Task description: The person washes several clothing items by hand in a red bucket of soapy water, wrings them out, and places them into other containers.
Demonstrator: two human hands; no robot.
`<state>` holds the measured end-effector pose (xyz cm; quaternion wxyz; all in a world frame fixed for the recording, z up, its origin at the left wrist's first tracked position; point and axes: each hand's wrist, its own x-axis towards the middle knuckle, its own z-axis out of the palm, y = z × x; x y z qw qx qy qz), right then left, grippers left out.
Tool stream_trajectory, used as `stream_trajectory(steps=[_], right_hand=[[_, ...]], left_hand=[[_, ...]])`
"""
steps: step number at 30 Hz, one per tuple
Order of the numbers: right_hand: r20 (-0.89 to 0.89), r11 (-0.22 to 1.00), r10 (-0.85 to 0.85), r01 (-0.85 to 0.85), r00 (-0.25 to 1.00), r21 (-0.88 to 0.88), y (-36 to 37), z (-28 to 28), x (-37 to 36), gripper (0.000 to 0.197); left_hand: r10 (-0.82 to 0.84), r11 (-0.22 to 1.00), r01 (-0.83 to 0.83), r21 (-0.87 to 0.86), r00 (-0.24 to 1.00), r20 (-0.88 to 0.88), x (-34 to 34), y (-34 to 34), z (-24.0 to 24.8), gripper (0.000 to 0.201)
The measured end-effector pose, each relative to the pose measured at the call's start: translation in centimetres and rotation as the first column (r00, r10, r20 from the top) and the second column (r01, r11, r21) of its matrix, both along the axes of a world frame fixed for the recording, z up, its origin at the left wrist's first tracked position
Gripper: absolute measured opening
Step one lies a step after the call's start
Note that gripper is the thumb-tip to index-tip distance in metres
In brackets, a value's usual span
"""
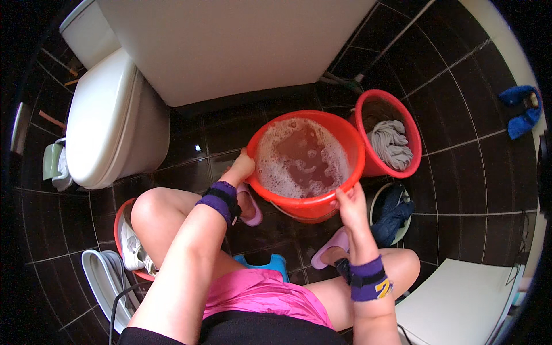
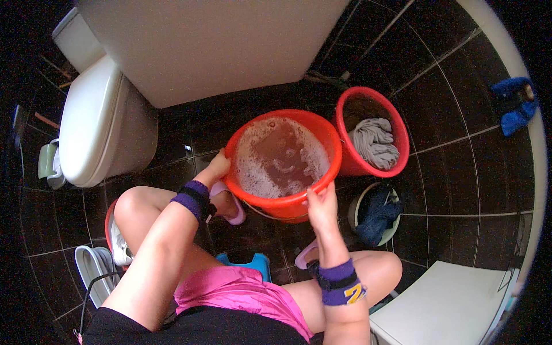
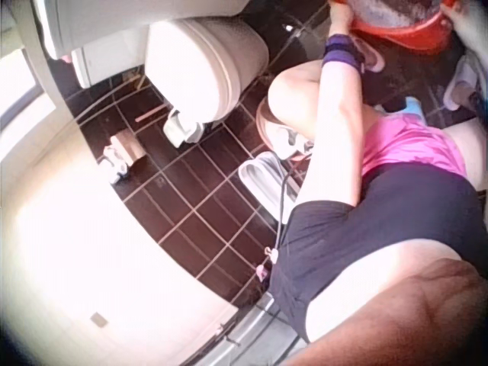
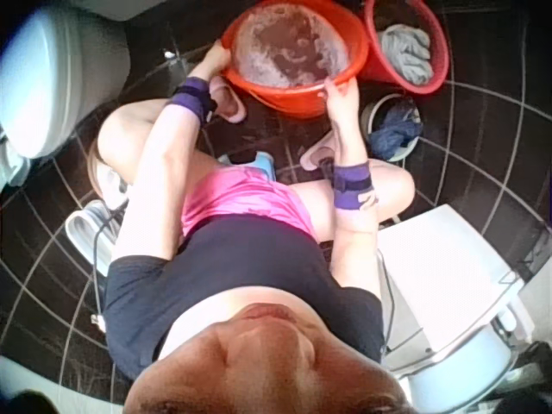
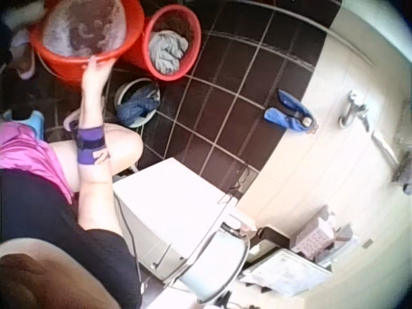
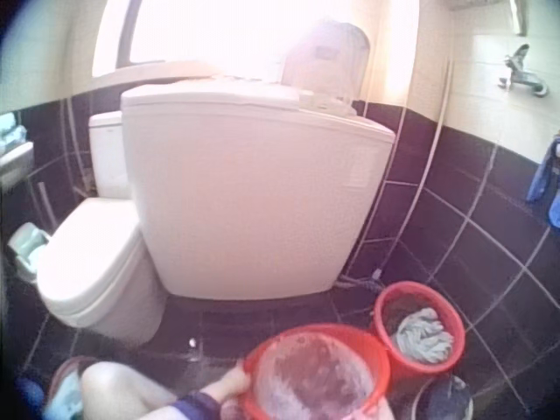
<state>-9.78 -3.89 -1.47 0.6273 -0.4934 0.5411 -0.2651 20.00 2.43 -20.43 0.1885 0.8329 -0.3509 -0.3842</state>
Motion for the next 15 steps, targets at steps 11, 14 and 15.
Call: stream_trajectory(steps=[11, 14, 15], right_hand=[[-0.107, 0.966, 0.243, -0.251, 0.964, -0.066, -14.1, -1.6, 18.0, 0.034], [-0.330, 0.914, 0.254, -0.337, 0.909, -0.226, -17.2, -4.9, 20.8, 0.032], [-0.301, 0.922, 0.237, -0.312, 0.924, -0.232, -17.3, -5.4, 21.6, 0.035]], left_hand=[[0.669, 0.677, -0.653, 0.341, 0.352, -0.654, 4.0, 2.7, -1.3, 0.023], [0.667, 0.635, -0.670, 0.385, 0.224, -0.711, 3.4, 2.4, -3.7, 0.026], [0.684, 0.608, -0.667, 0.430, 0.167, -0.710, 3.0, 2.4, -3.4, 0.027]])
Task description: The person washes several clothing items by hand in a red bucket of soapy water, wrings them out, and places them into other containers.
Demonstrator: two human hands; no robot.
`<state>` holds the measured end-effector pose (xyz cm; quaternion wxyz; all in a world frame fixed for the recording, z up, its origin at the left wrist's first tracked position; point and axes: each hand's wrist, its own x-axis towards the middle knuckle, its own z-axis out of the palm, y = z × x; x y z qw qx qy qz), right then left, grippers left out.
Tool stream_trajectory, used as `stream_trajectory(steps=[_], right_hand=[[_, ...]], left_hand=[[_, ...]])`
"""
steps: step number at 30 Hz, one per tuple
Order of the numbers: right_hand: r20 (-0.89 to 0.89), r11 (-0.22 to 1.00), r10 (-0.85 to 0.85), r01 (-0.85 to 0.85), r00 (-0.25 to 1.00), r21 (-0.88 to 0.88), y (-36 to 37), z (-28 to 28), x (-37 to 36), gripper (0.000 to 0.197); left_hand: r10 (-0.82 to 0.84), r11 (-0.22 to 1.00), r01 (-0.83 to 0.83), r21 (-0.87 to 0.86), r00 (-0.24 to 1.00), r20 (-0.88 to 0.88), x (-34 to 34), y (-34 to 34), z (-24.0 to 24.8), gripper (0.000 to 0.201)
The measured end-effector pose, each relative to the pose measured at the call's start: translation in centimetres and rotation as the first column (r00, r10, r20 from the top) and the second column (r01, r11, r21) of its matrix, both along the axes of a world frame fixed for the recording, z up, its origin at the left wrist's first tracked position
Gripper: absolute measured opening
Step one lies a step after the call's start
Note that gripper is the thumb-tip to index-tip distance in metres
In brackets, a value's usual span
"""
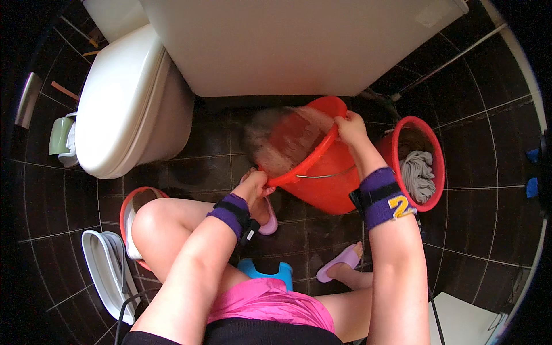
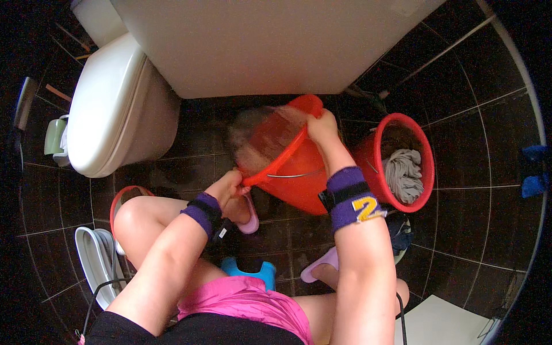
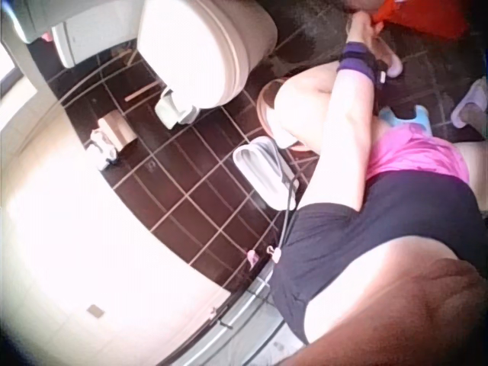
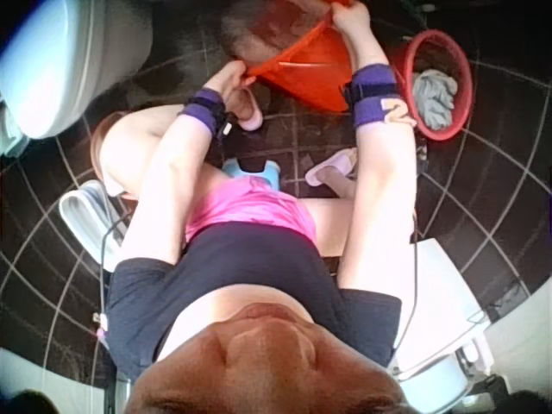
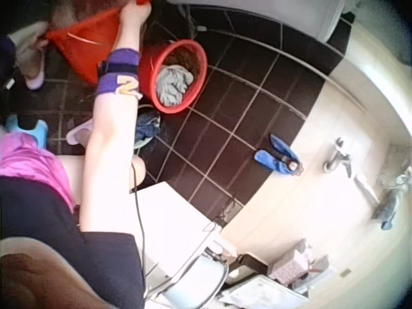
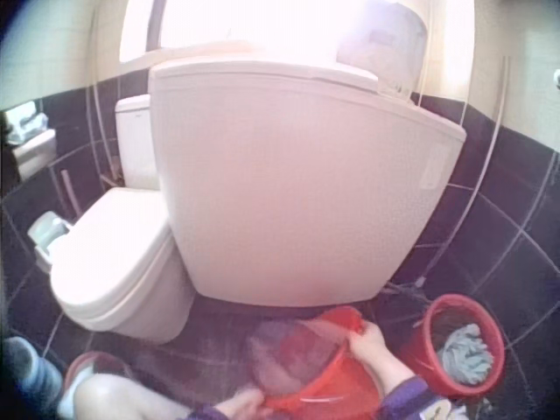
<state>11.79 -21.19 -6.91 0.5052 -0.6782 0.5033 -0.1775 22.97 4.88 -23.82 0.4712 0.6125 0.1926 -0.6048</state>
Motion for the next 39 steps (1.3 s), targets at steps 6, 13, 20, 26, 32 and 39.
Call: stream_trajectory(steps=[6, 13, 20, 26, 32, 39], right_hand=[[-0.242, 0.996, 0.069, -0.082, 0.968, -0.045, -1.6, -2.2, 5.8, 0.039], [-0.267, 0.987, 0.044, -0.001, 0.963, 0.158, -4.6, -2.7, 3.6, 0.030], [-0.238, 0.970, 0.107, -0.049, 0.965, 0.239, -3.7, -2.1, 5.0, 0.029], [-0.256, 0.993, 0.045, -0.015, 0.966, 0.120, -3.0, -1.8, 4.0, 0.026], [0.095, 0.874, -0.222, 0.155, 0.970, 0.460, -4.5, 2.5, -2.4, 0.021], [0.110, 0.588, -0.634, 0.384, 0.766, 0.712, -1.8, -5.5, -16.0, 0.012]], left_hand=[[0.199, 0.978, -0.204, -0.042, 0.975, -0.098, -0.2, 0.7, 0.4, 0.031], [0.383, 0.924, -0.380, 0.052, 0.917, -0.111, -2.4, -2.3, 9.5, 0.018], [0.559, 0.816, -0.576, 0.041, 0.769, -0.311, -1.3, -0.6, 6.6, 0.012], [0.499, 0.862, -0.507, -0.015, 0.854, -0.148, -0.6, 0.6, 5.7, 0.011], [0.199, 0.965, -0.187, -0.185, 0.979, 0.049, 5.8, -5.4, 18.0, 0.029], [-0.194, 0.904, 0.338, -0.263, 0.870, 0.452, -0.6, -15.0, 25.5, 0.033]])
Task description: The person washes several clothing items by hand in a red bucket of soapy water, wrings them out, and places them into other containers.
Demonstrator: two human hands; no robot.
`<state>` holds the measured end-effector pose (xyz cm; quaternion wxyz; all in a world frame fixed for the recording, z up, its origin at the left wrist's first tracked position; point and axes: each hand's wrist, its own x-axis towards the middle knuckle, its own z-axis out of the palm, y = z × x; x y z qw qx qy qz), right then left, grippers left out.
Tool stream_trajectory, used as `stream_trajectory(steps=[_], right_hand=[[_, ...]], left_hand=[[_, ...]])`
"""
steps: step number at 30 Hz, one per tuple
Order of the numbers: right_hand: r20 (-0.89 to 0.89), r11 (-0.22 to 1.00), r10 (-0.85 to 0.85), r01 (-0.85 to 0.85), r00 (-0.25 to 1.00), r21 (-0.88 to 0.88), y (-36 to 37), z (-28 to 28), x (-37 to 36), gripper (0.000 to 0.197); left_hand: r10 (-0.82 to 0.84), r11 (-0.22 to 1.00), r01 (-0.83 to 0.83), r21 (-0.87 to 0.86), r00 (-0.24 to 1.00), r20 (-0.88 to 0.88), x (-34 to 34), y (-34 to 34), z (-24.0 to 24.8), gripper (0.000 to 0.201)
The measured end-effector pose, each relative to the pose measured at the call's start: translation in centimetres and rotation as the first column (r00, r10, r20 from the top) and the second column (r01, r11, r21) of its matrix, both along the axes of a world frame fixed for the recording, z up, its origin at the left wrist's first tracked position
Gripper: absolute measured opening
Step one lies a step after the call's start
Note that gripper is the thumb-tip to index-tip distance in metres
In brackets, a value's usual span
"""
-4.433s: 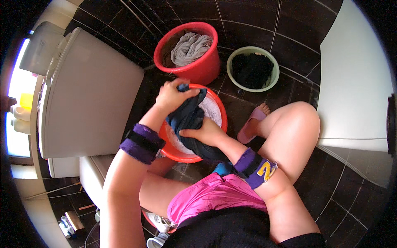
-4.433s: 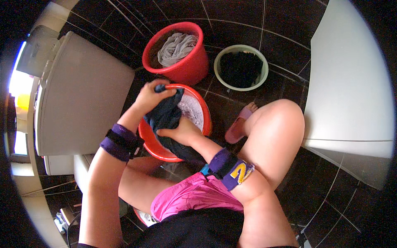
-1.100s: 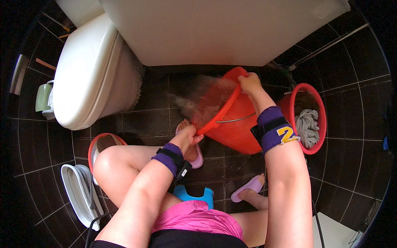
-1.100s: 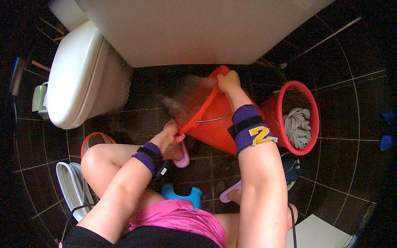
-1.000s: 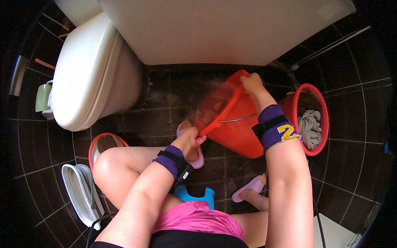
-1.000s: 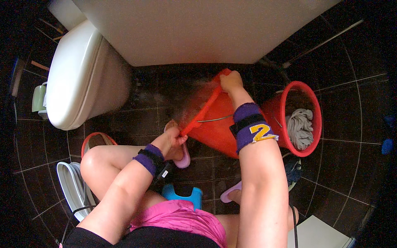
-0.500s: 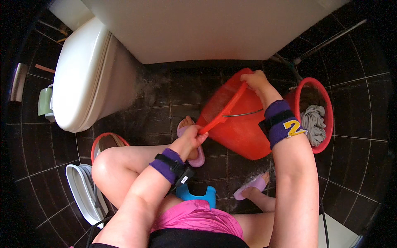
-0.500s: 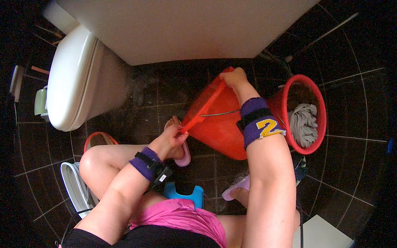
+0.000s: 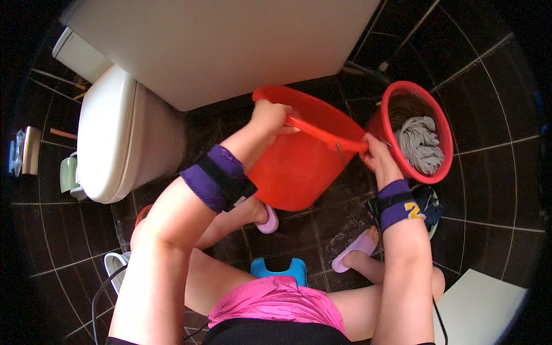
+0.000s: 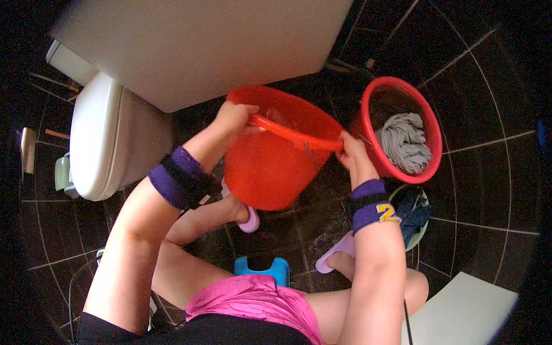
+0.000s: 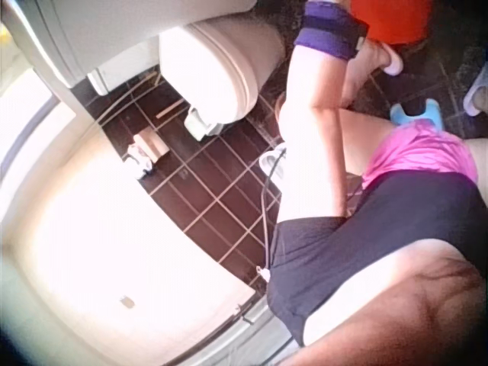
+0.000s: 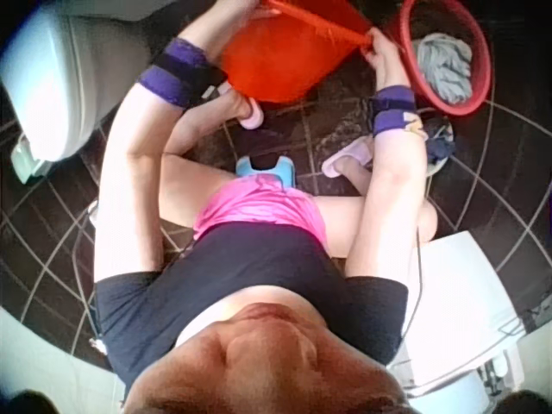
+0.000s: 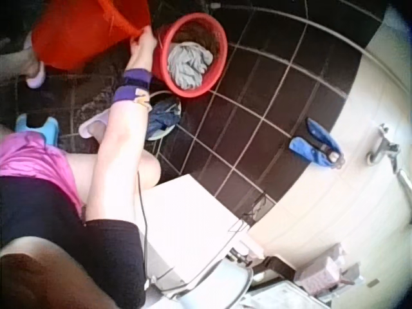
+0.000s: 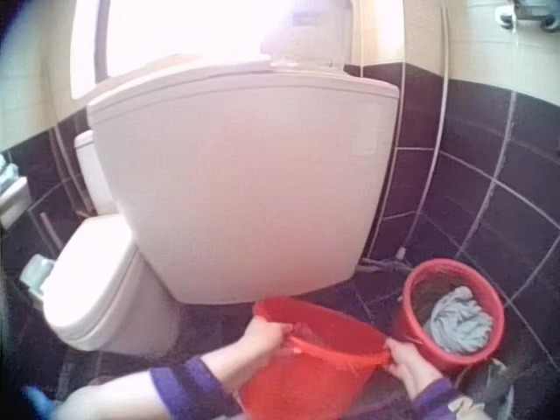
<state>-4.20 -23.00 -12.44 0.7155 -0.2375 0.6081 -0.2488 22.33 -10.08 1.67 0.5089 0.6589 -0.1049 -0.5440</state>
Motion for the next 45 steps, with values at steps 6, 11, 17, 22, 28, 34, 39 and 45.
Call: stream_trajectory(steps=[6, 11, 17, 22, 28, 34, 39, 45], right_hand=[[-0.139, 0.996, 0.038, -0.027, 0.990, 0.080, 13.0, -2.8, -3.8, 0.019], [-0.049, 0.929, -0.068, 0.045, 0.996, -0.368, 18.1, -6.7, -5.3, 0.038], [-0.382, 0.573, 0.047, -0.338, 0.923, -0.746, 15.2, -1.5, -3.4, 0.049], [-0.461, 0.552, 0.041, -0.405, 0.886, -0.729, 14.3, -0.4, -4.4, 0.050], [-0.422, 0.695, -0.174, -0.193, 0.890, -0.692, 21.9, -1.7, -6.4, 0.057], [-0.491, 0.704, -0.237, -0.200, 0.839, -0.681, 26.0, -0.9, -5.5, 0.063], [-0.478, 0.650, -0.179, -0.261, 0.860, -0.714, 23.0, -0.5, -5.7, 0.062], [-0.477, 0.661, -0.144, -0.275, 0.867, -0.699, 24.0, 1.2, -5.6, 0.062]], left_hand=[[-0.077, 0.962, 0.221, -0.161, 0.784, 0.616, -3.1, 3.6, -3.9, 0.056], [0.048, 0.925, 0.198, -0.323, 0.784, 0.619, -6.2, 10.8, -4.6, 0.072], [0.113, 0.978, -0.101, -0.181, 0.992, 0.056, -9.2, 21.9, -9.4, 0.080], [0.160, 0.974, -0.146, -0.176, 0.984, 0.074, -9.6, 19.3, -9.4, 0.077], [-0.078, 0.979, 0.133, -0.153, 0.945, 0.318, -7.9, 19.8, -10.1, 0.076], [-0.114, 0.990, 0.139, -0.004, 0.827, 0.551, -8.0, 22.4, -12.0, 0.080], [-0.072, 0.997, 0.058, 0.045, 0.862, 0.502, -8.2, 19.2, -9.3, 0.076], [-0.043, 0.999, 0.035, 0.026, 0.868, 0.495, -7.3, 20.4, -10.5, 0.069]])
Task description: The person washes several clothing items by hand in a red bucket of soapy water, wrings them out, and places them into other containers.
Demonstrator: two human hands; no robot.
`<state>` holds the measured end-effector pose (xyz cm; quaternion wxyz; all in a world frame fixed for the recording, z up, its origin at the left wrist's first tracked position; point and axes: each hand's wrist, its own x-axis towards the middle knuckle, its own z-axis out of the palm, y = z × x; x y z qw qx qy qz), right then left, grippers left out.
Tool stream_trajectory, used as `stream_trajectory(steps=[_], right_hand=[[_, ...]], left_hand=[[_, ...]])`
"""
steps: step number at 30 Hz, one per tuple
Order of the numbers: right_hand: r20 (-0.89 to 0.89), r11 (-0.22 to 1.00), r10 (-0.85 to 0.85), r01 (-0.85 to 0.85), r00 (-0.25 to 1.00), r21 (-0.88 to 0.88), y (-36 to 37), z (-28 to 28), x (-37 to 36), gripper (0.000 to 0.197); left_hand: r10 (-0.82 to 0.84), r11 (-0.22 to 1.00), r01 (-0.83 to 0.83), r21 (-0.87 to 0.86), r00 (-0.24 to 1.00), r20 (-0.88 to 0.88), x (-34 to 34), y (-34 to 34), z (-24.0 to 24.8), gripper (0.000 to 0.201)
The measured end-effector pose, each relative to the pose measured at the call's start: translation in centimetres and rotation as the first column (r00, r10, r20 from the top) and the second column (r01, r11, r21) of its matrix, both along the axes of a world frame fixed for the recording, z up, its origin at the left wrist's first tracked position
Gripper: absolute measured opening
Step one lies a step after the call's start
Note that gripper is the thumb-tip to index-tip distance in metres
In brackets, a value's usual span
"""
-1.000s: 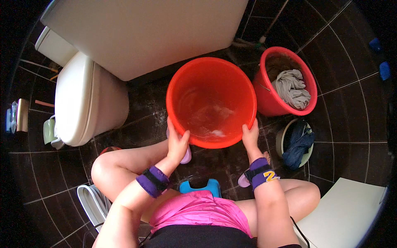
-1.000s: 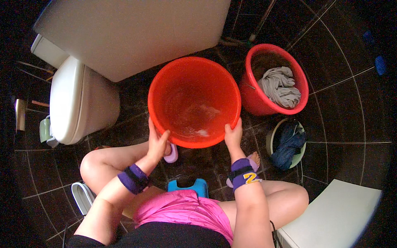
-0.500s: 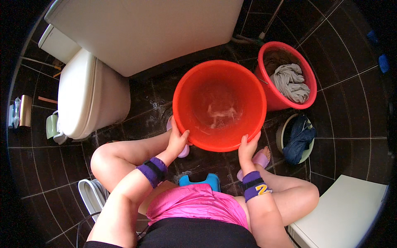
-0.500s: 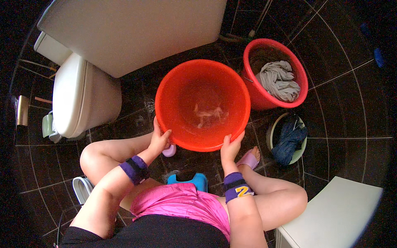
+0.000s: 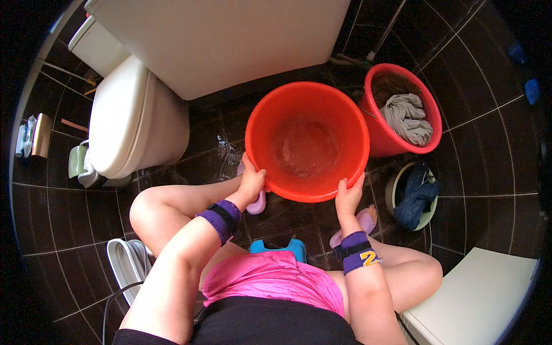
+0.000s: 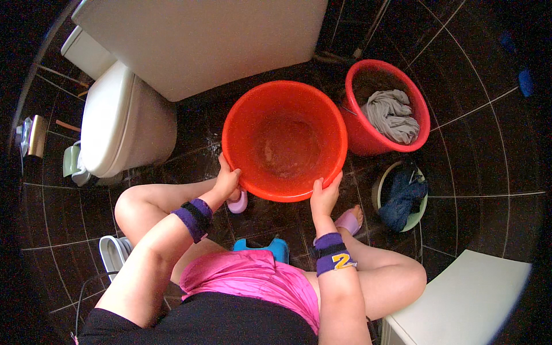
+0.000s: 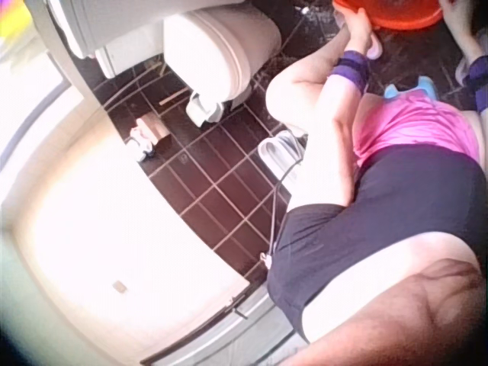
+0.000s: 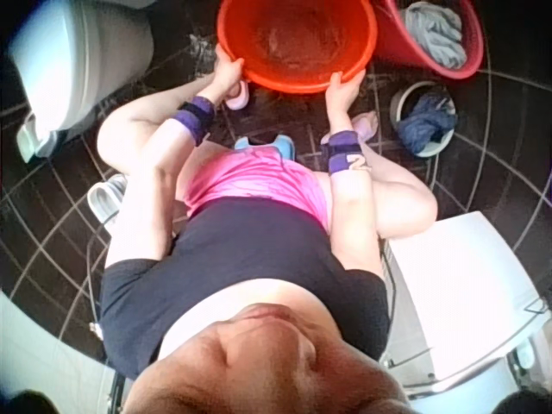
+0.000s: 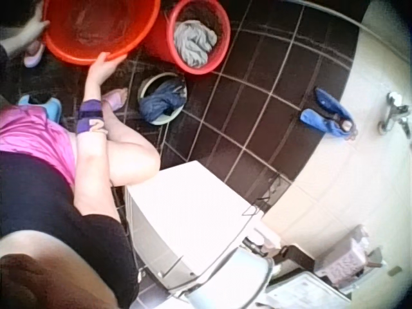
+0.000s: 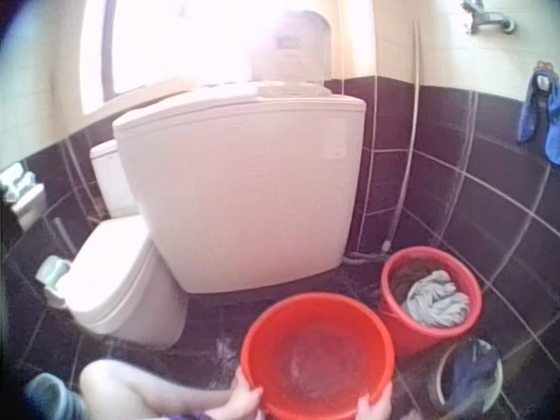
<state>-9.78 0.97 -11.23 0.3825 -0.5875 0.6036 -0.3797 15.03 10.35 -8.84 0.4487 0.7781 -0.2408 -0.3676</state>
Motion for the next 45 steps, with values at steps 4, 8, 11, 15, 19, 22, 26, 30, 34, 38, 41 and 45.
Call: stream_trajectory(steps=[4, 8, 11, 15, 19, 22, 26, 30, 34, 38, 41, 45], right_hand=[[0.019, 0.997, 0.000, 0.001, 1.000, -0.073, 0.3, 3.4, 0.7, 0.062], [0.015, 0.988, 0.053, -0.050, 0.998, -0.149, 0.5, 5.9, 2.4, 0.064], [-0.028, 0.969, 0.142, -0.145, 0.989, -0.200, 1.4, 7.9, 4.9, 0.066], [-0.117, 0.939, 0.268, -0.287, 0.956, -0.190, 0.5, 9.1, 8.6, 0.062], [-0.153, 0.932, 0.336, -0.351, 0.929, -0.087, -1.5, 9.3, 11.7, 0.062], [-0.200, 0.917, 0.363, -0.387, 0.910, -0.099, -3.0, 8.2, 13.1, 0.063], [-0.364, 0.872, 0.399, -0.471, 0.841, -0.134, -4.6, 9.3, 17.9, 0.061], [-0.522, 0.803, 0.391, -0.558, 0.758, -0.209, -6.0, 10.7, 24.1, 0.061], [-0.578, 0.714, 0.487, -0.679, 0.655, -0.169, -6.7, 12.2, 29.8, 0.057], [-0.680, 0.625, 0.528, -0.775, 0.508, -0.093, -4.9, 12.6, 34.2, 0.057], [-0.675, 0.530, 0.563, -0.835, 0.476, -0.147, -2.6, 13.8, 36.0, 0.056], [-0.668, 0.451, 0.584, -0.868, 0.462, -0.206, -1.7, 14.6, 36.3, 0.054]], left_hand=[[-0.013, 1.000, 0.014, 0.003, 0.999, -0.048, 0.4, 0.4, -0.8, 0.068], [0.157, 0.982, -0.109, 0.156, 0.929, -0.336, 1.5, 0.7, -3.9, 0.069], [0.198, 0.952, -0.086, 0.294, 0.905, -0.378, 1.1, 1.1, -6.0, 0.059], [0.215, 0.898, 0.156, 0.411, 0.659, -0.721, -1.6, 3.8, -11.6, 0.038], [0.282, 0.912, 0.032, 0.409, 0.675, -0.682, -2.6, 4.6, -15.0, 0.032], [0.291, 0.899, 0.057, 0.434, 0.663, -0.690, -1.9, 2.9, -14.3, 0.033], [0.264, 0.916, 0.127, 0.380, 0.523, -0.811, 0.6, 1.7, -12.3, 0.014], [0.284, 0.947, 0.067, 0.315, 0.290, -0.914, 3.0, 0.7, -11.6, 0.010], [0.272, 0.962, 0.007, 0.273, 0.079, -0.959, 4.3, -0.6, -11.8, 0.008], [0.174, 0.983, -0.031, 0.182, -0.171, -0.970, 4.4, -1.5, -11.6, 0.011], [0.084, 0.989, -0.097, 0.115, -0.272, -0.958, 4.1, -1.5, -12.0, 0.020], [-0.044, 0.988, -0.154, 0.004, -0.306, -0.951, 3.5, -2.3, -10.8, 0.023]])
